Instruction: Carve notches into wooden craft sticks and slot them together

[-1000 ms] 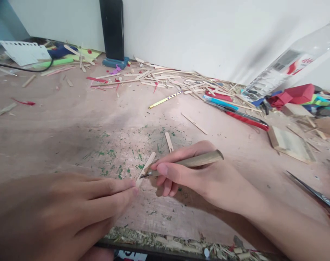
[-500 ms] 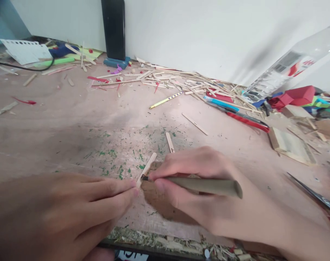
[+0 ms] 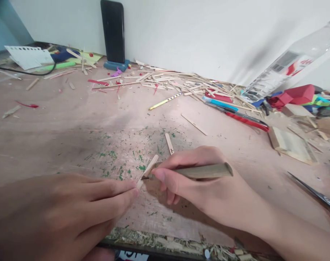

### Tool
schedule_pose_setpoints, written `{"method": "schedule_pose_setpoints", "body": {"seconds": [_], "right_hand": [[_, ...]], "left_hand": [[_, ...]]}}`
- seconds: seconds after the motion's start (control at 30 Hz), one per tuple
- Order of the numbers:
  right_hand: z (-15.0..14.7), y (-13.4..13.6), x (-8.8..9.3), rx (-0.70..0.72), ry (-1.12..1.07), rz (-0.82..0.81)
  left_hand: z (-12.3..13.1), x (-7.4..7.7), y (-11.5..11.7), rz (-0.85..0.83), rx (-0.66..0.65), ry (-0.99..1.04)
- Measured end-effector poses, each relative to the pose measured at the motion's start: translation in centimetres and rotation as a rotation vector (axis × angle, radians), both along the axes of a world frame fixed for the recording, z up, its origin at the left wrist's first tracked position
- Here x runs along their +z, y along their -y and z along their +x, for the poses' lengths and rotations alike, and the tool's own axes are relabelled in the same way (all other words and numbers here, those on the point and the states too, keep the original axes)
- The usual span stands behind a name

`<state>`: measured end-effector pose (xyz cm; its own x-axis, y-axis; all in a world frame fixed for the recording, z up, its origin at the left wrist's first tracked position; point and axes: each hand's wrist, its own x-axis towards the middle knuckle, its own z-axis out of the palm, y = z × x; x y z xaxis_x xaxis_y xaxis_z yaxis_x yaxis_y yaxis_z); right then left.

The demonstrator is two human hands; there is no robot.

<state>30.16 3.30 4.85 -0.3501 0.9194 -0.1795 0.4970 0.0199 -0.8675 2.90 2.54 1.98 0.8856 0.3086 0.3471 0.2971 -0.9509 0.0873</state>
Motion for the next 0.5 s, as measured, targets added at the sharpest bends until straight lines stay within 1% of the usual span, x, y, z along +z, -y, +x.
{"method": "schedule_pose_setpoints", "body": {"seconds": [0.1, 0.17, 0.27, 0.33, 0.43, 0.5], "right_hand": [[0.1, -0.2, 0.0, -0.004, -0.003, 0.012], [0.1, -0.4, 0.2, 0.040, 0.022, 0.044], [0.2, -0.9, 0.6, 0.143, 0.029, 0.086], [0.3, -1.2, 0.8, 0.196, 0.020, 0.114], [0.4, -1.2, 0.9, 0.234, 0.018, 0.137], [0.4, -1.0, 0.9, 0.236, 0.024, 0.143]], "left_hand": [[0.0, -0.1, 0.2, -0.004, -0.006, 0.001], [-0.1, -0.2, 0.2, 0.001, 0.004, 0.001], [-0.2, -0.4, 0.2, -0.014, 0.022, 0.004], [-0.2, -0.6, 0.2, -0.026, 0.005, 0.002], [-0.3, -0.6, 0.1, -0.002, -0.018, -0.008], [-0.2, -0.4, 0.1, 0.029, -0.016, -0.017]]}}
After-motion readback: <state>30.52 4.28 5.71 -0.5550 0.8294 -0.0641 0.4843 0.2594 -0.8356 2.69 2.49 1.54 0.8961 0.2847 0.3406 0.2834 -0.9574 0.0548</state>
